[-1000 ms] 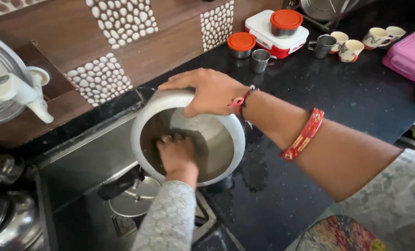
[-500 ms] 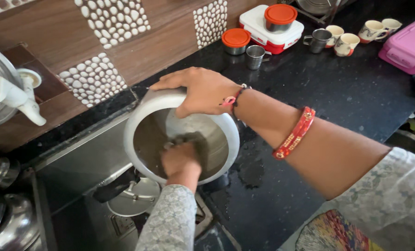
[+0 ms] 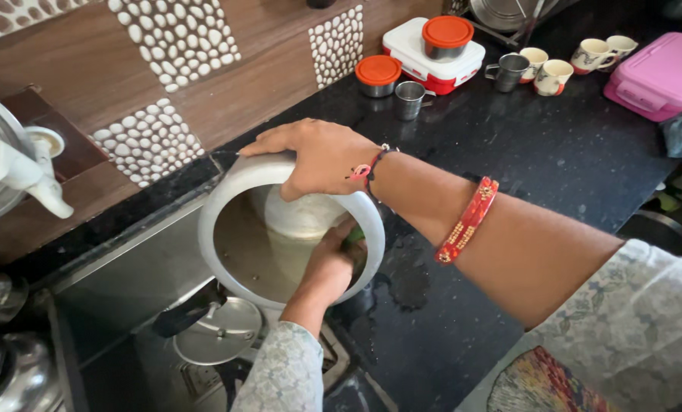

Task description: The person tips cooked legumes from a rice cooker inner pot onto a plate, carries the pot to the sink, and wets it. They wet a green scrub sponge, then scrub the inside of the pot while holding it over the sink.

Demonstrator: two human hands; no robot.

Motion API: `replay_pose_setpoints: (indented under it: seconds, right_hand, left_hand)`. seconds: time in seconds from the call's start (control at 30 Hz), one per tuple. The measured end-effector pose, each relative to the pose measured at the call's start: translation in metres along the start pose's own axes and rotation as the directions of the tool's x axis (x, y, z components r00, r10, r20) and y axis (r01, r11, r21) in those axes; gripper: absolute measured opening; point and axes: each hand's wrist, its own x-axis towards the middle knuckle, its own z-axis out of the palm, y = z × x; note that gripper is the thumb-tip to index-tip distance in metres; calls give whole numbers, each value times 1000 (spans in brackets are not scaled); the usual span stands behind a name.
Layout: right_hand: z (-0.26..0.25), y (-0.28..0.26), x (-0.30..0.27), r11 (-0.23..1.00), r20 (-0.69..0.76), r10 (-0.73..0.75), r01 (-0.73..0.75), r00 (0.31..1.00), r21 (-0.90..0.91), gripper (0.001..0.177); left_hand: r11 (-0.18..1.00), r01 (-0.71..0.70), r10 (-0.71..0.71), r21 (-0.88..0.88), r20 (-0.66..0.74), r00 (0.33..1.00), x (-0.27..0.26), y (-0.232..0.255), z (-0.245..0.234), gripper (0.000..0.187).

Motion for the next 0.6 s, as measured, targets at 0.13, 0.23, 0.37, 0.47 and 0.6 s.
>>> replay_pose_setpoints:
  seconds: [0.13, 0.23, 0.37, 0.47, 0.6]
  right_hand:
    - [-3, 1, 3, 999, 5, 37, -37, 999, -1, 76]
    - [-4, -2, 3, 993, 24, 106, -107, 994, 41, 75]
    - [-6, -1, 5, 998, 12, 56, -56, 998, 23, 75]
    - [-7, 0, 6, 995, 9, 97, -97, 995, 3, 75]
    - [-6, -4, 7, 990, 19, 142, -143, 990, 20, 74]
  left_hand:
    - [682, 323, -452, 656, 31, 891, -5, -8, -5, 43]
    - [453, 179, -219, 873, -86, 972, -5, -13, -9, 21]
    - [900, 330, -364, 285, 74, 928, 4, -16, -12, 43]
    - [876, 238, -271, 419, 20, 962, 4, -19, -13, 34]
    - [502, 304, -360, 810, -124, 925, -3, -19, -20, 25]
